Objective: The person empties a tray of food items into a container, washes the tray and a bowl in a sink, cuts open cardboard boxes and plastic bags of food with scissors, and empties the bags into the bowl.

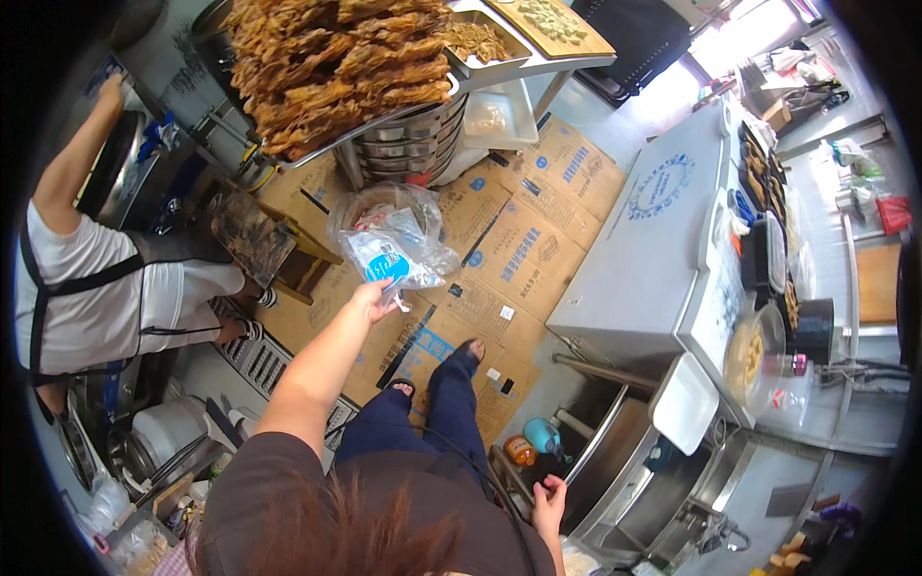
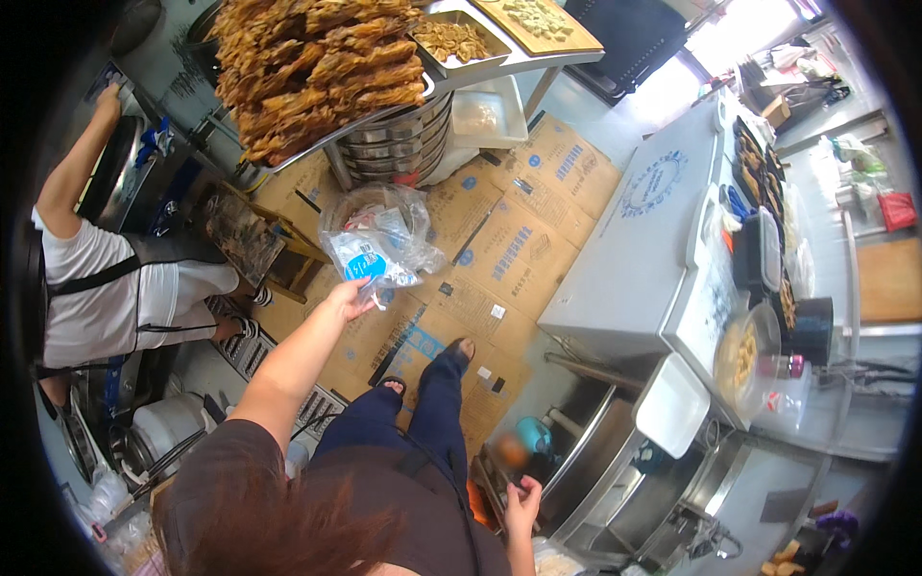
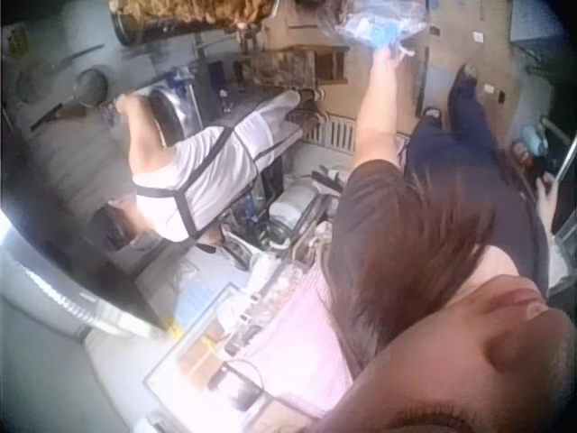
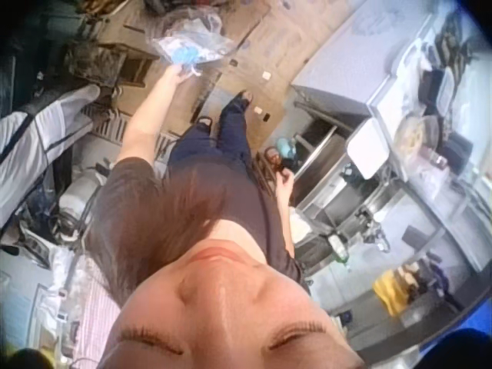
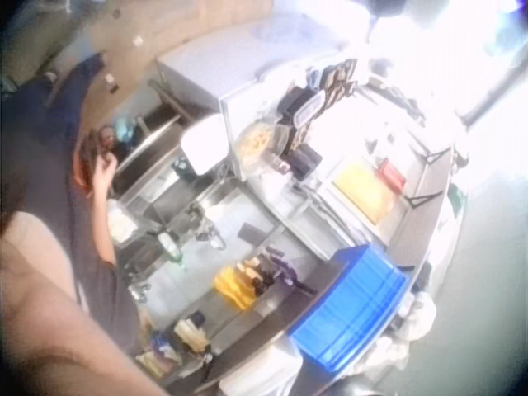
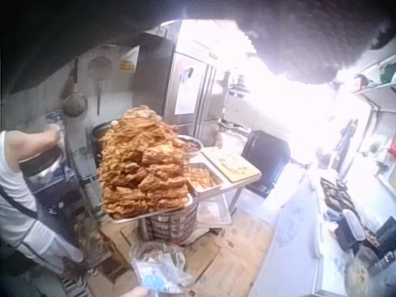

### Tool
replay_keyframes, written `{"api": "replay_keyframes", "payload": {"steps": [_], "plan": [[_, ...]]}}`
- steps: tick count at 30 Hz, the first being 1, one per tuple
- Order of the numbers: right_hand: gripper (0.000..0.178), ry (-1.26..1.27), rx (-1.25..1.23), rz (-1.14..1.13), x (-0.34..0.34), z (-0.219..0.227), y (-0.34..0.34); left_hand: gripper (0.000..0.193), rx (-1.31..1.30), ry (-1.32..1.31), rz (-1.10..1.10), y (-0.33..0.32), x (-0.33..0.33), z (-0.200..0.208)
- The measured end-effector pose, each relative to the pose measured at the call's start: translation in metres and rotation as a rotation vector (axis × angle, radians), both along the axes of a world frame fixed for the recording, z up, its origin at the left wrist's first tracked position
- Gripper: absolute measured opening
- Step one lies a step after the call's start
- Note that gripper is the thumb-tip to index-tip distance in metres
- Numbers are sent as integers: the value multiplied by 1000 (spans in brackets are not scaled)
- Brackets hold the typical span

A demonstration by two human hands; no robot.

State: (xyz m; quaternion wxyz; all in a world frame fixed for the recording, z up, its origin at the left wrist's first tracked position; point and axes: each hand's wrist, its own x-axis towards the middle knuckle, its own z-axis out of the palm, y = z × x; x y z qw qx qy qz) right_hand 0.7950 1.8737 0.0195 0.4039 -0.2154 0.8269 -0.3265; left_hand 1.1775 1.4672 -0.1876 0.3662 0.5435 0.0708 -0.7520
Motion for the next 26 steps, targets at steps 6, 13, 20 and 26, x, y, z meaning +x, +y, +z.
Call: {"api": "replay_keyframes", "payload": {"steps": [6,13,20,26], "plan": [[29,-52,138,203,-83,-21,-95,29,73,-16,259,-107,-15,-48],[29,-87,58,349,-181,15,-286,86,205,-362,509,-148,-10,-91],[50,-284,-344,372,-242,101,-546,58,252,-339,183,-211,-156,71],[76,-777,-664,372,-269,214,-747,77,-432,479,-27,-340,-266,182]]}}
